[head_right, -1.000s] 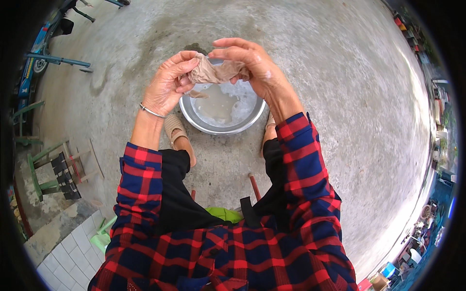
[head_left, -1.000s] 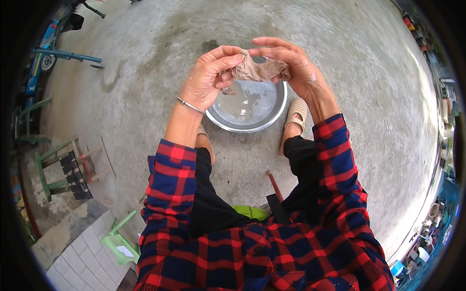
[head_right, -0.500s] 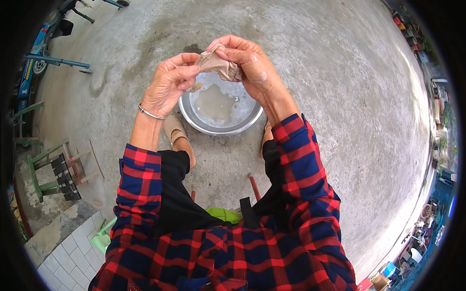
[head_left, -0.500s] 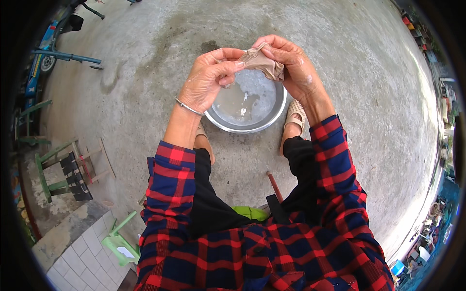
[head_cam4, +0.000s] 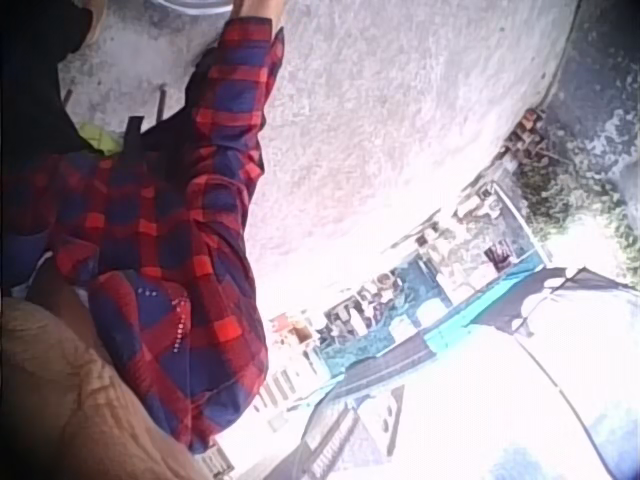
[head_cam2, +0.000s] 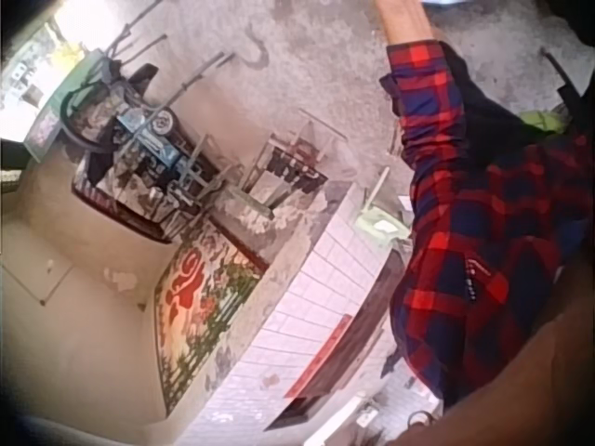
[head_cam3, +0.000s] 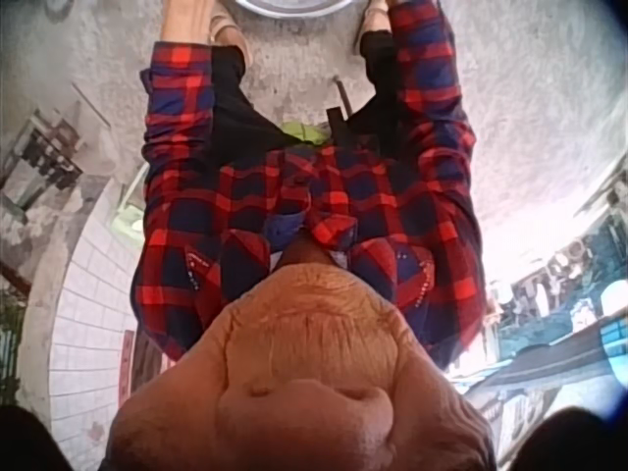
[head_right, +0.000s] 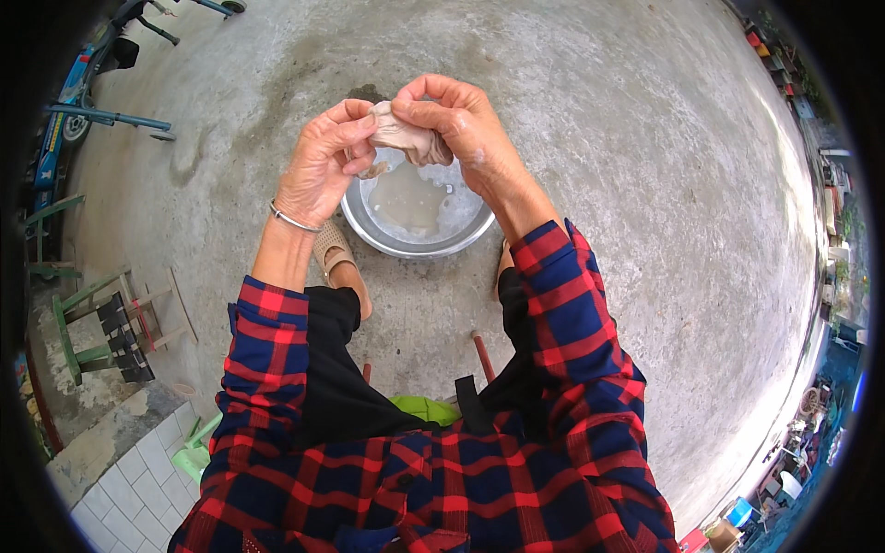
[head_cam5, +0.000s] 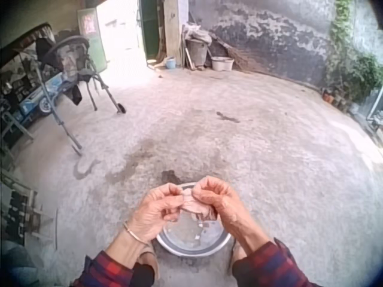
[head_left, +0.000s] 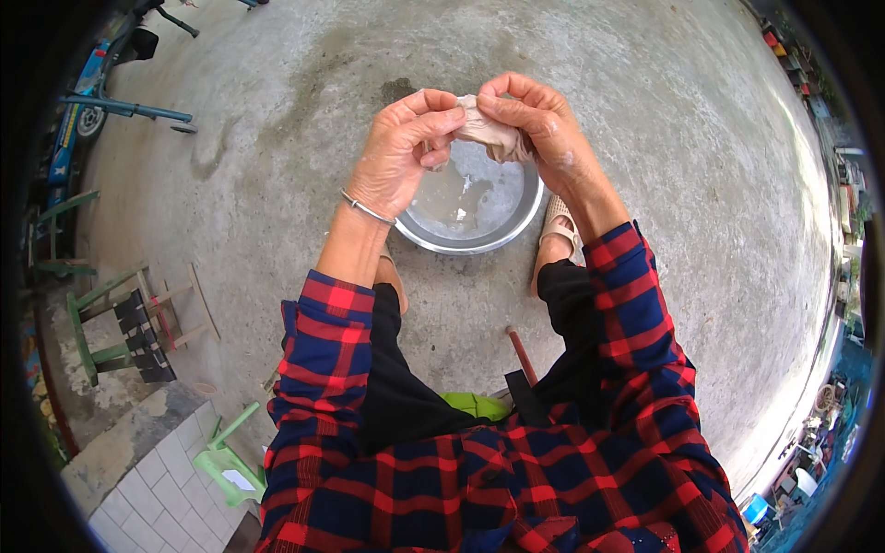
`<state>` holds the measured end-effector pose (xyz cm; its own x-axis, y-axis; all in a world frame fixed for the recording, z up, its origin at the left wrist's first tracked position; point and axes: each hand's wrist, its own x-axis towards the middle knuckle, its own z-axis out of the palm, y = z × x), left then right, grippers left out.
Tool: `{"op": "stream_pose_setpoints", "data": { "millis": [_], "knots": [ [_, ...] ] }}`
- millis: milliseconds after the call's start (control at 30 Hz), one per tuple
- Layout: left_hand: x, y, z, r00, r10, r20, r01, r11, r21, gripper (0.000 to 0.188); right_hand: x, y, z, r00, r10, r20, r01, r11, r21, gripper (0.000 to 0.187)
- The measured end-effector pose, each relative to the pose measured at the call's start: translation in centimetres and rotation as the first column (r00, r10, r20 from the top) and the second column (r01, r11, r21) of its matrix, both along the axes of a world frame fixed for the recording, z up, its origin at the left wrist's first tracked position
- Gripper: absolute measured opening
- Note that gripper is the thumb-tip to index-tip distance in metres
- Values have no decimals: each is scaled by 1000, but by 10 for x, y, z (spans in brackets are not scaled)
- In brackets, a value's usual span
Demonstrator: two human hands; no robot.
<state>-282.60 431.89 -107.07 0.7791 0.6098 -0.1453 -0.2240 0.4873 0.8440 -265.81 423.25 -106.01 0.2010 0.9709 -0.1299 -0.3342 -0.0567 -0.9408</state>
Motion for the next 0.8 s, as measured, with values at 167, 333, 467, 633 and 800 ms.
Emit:
{"op": "stream_pose_setpoints", "data": {
  "millis": [167,333,467,633,800],
  "knots": [
    [0,-2,4,999,19,43,-16,998,-58,16,1,0,0,993,-52,110,45,997,66,9],
    [1,-2,2,997,47,58,-43,998,-55,15,-5,0,-2,919,-213,331,171,974,151,14],
    [2,-4,3,992,128,2,-128,992,10,13,1,1,-3,930,-156,334,126,986,111,18],
    [1,-6,2,980,187,-74,-177,976,129,18,-11,-1,0,962,-31,272,15,998,59,21],
    [2,-9,7,964,235,-122,-196,944,266,25,-9,0,0,998,11,65,-15,998,53,24]
  ]
}}
